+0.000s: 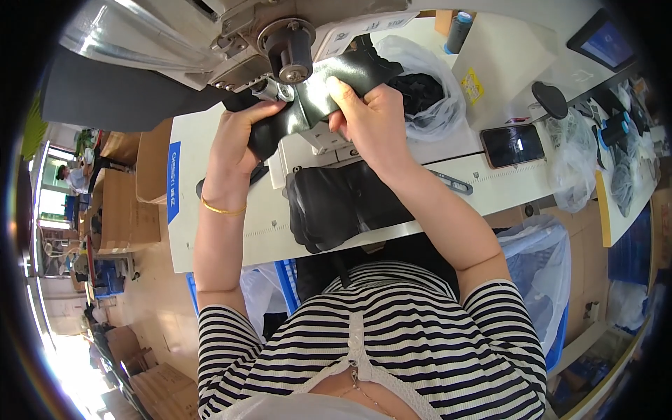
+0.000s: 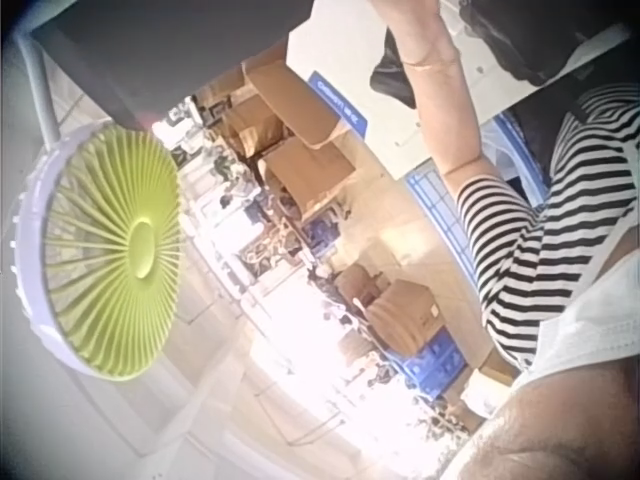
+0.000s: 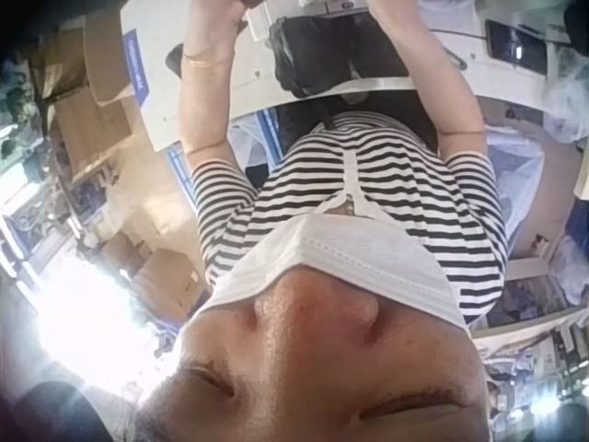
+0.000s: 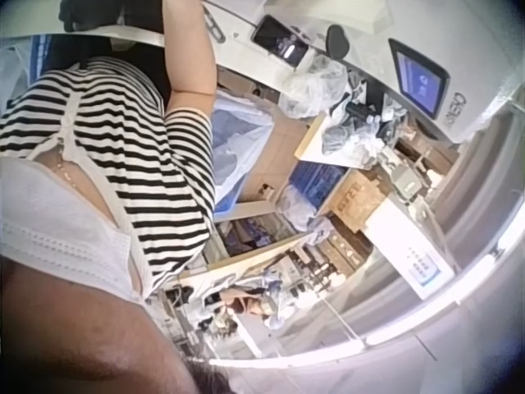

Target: Stitching black leather components of a shoe using an industrial sewing machine.

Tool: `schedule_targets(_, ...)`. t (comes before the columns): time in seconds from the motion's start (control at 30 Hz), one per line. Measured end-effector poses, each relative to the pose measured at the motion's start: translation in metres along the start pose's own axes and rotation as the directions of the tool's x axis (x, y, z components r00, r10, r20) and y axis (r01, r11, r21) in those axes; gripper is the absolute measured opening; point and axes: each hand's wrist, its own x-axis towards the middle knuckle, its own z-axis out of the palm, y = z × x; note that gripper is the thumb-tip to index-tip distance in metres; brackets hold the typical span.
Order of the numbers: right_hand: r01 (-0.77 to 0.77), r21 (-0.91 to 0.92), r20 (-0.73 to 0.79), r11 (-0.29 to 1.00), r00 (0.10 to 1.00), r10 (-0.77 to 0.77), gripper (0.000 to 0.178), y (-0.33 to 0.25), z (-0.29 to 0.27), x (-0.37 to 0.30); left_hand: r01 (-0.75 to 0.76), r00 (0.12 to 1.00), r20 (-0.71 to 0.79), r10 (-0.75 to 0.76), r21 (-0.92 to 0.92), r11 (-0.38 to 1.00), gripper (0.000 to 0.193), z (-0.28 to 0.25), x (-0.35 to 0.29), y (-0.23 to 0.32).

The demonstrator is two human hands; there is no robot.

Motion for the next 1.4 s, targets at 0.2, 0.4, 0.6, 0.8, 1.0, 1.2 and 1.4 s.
schedule_targets(0.2,0.018,0.014,0.019,1.0,1.0,-0.018,0.025,0.0,-0.001,0.0,0.037,0.999,-0.002,-0.037,0.003,0.999,0.015,0.002,-0.009,0.001)
schedule_targets(0.4,0.028,0.057,0.023,0.998,0.999,-0.029,0.026,0.003,-0.002,-0.002,0.132,0.991,0.009,-0.134,-0.266,0.955,0.021,-0.015,-0.012,0.001)
schedule_targets(0.6,0.022,0.045,-0.031,0.999,0.999,-0.021,0.017,0.005,-0.008,-0.036,0.034,0.988,0.149,-0.04,0.043,0.999,0.022,-0.006,-0.047,-0.011)
schedule_targets(0.8,-0.211,0.09,0.149,0.973,0.969,0.196,0.025,0.025,-0.019,-0.072,0.105,0.992,0.083,-0.093,-0.14,0.985,0.026,0.003,-0.091,-0.058)
schedule_targets(1.0,-0.06,0.124,0.156,0.99,0.987,0.041,0.025,0.033,-0.02,-0.083,0.109,0.994,0.04,-0.102,-0.27,0.957,0.024,0.019,-0.099,-0.063)
schedule_targets(1.2,-0.053,0.142,0.172,0.988,0.985,0.028,0.026,0.035,-0.021,-0.086,0.131,0.991,0.066,-0.118,-0.266,0.955,0.025,0.018,-0.099,-0.064)
schedule_targets(1.4,-0.049,0.149,0.144,0.988,0.989,0.027,0.021,0.033,-0.016,-0.089,0.043,0.999,0.01,-0.041,-0.226,0.973,0.028,0.021,-0.1,-0.065)
